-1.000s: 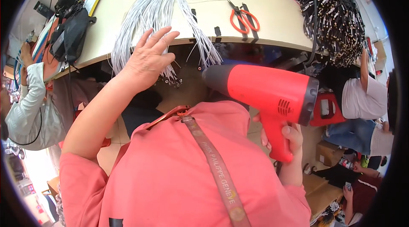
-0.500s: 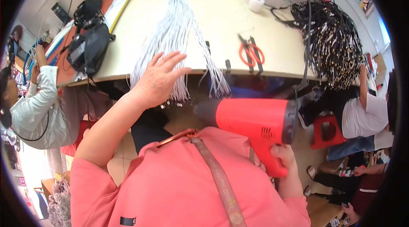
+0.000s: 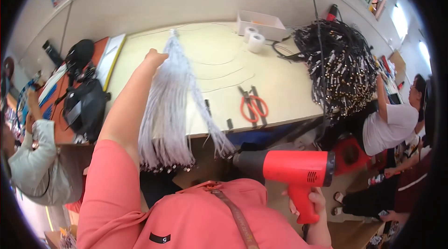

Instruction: The person applies heat to the ends of a bundle of white wires on a workbench using a heat gun.

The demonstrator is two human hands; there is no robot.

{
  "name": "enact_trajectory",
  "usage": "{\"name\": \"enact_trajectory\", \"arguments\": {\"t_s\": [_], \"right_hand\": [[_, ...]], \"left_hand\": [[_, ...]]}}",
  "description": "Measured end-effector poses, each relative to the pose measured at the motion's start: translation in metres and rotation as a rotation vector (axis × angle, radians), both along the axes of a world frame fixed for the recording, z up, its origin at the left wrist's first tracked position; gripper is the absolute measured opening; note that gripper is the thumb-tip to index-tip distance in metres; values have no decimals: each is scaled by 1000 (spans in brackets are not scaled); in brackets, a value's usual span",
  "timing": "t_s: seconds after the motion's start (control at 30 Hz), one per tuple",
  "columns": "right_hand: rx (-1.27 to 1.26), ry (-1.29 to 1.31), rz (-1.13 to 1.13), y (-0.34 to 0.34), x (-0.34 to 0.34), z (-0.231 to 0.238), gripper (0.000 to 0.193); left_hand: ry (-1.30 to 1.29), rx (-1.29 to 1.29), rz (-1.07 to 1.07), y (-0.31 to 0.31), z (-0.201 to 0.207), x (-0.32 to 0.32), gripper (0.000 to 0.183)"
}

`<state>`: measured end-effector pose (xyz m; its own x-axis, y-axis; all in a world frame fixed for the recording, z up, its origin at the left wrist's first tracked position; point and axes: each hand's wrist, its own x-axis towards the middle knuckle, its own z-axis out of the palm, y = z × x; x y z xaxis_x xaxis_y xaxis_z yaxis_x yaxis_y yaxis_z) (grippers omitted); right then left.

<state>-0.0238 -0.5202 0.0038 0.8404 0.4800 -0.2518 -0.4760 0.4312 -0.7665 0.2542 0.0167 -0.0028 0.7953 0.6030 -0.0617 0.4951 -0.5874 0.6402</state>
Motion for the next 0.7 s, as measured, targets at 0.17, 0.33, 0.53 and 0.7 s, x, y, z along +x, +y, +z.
{"name": "enact_trajectory", "arguments": {"t_s": [0.17, 0.33, 0.53, 0.7], "right_hand": [[-23, 53, -42, -3, 14, 0, 73], [-46, 50, -101, 1, 35, -5, 74], [-48, 19, -117, -6, 34, 7, 77], [-44, -163, -249, -2, 41, 26, 82]], "left_hand": [[106, 63, -39, 11, -31, 67, 73], [109, 191, -8, 11, -40, 103, 82], [81, 149, -14, 18, -43, 104, 85], [-2, -40, -99, 14, -17, 54, 72]]}}
